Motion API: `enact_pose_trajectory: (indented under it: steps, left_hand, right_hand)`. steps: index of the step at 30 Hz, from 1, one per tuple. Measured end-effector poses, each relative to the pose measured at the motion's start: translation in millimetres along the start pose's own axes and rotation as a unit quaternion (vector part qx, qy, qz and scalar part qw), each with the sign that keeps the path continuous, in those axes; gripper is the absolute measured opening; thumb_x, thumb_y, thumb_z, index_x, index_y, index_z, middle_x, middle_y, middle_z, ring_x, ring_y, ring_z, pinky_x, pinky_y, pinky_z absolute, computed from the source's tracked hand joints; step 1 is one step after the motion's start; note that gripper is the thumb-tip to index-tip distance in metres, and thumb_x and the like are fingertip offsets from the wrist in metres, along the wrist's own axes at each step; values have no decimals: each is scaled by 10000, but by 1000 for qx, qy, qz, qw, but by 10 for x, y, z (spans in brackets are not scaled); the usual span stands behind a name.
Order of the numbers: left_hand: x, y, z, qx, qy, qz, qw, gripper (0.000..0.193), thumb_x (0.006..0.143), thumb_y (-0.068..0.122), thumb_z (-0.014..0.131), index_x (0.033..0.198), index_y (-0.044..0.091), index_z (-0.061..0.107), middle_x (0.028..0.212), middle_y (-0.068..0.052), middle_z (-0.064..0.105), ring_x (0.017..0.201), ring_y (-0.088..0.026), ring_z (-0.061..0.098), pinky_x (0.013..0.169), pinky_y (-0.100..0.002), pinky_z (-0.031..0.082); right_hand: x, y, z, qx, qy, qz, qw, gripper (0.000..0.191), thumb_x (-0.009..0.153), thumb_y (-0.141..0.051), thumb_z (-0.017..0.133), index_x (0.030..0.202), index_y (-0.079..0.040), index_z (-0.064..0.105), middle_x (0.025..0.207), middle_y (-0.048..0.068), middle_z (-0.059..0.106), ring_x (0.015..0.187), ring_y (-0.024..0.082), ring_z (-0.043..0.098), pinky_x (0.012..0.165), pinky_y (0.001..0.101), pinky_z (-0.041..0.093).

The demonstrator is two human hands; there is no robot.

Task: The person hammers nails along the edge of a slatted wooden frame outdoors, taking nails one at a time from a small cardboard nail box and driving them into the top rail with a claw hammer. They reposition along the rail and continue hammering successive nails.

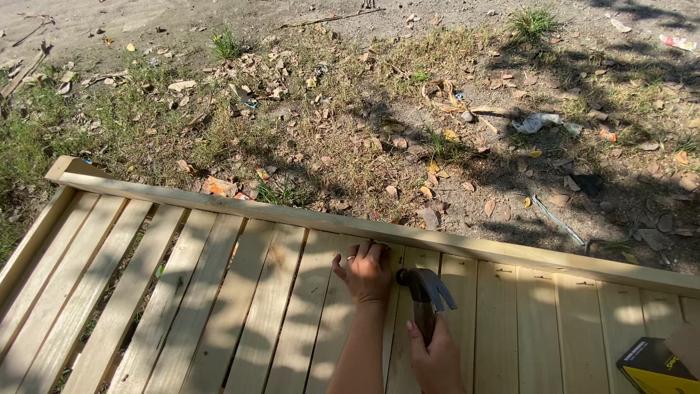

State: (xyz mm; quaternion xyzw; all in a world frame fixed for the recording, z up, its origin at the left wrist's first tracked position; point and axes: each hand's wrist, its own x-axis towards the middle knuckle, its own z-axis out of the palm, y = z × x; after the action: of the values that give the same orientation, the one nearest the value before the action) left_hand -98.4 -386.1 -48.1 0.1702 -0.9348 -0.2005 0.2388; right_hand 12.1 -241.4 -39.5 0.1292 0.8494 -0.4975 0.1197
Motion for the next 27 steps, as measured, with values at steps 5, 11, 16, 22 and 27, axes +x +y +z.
enact_pose_trajectory:
  steps: [5,11,16,22,27]
  left_hand:
    - [-13,-16,-24,-36,-13,-11,999,89,814,262,700,858,283,774,1050,74,721,1136,-212,598,1088,-548,223]
    - [-26,18,-64,-66,-18,-38,997,78,814,268,724,867,276,780,1035,83,724,1148,-207,595,1118,-515,233]
    - [-5,5,-54,-77,-4,-21,997,160,745,323,726,877,257,788,1045,60,721,1126,-225,589,1084,-525,232]
    - [-19,-10,-43,-43,-22,-28,998,151,805,282,681,909,274,789,1074,76,716,1174,-210,573,1126,-539,228]
    - [29,-7,-78,-93,-17,-28,995,123,751,264,736,858,219,778,1042,11,712,1118,-246,596,1098,-512,309]
  right_hand:
    - [40,-280,-241,19,-34,28,999,370,959,-387,624,972,-20,666,615,145,619,541,287,603,537,422,488]
    - [186,-678,-337,-60,28,-178,982,353,939,-367,624,959,-14,618,636,174,659,570,339,674,549,443,514]
    - [299,-823,-256,-112,-6,-133,985,369,961,-376,617,950,-7,606,676,213,680,639,408,697,600,483,520]
    - [346,-669,-187,-119,9,-147,982,385,947,-384,610,973,-1,573,692,231,682,684,456,688,609,527,523]
    - [447,-459,-152,-148,31,-134,979,430,955,-419,610,912,9,591,713,234,686,704,457,694,642,530,523]
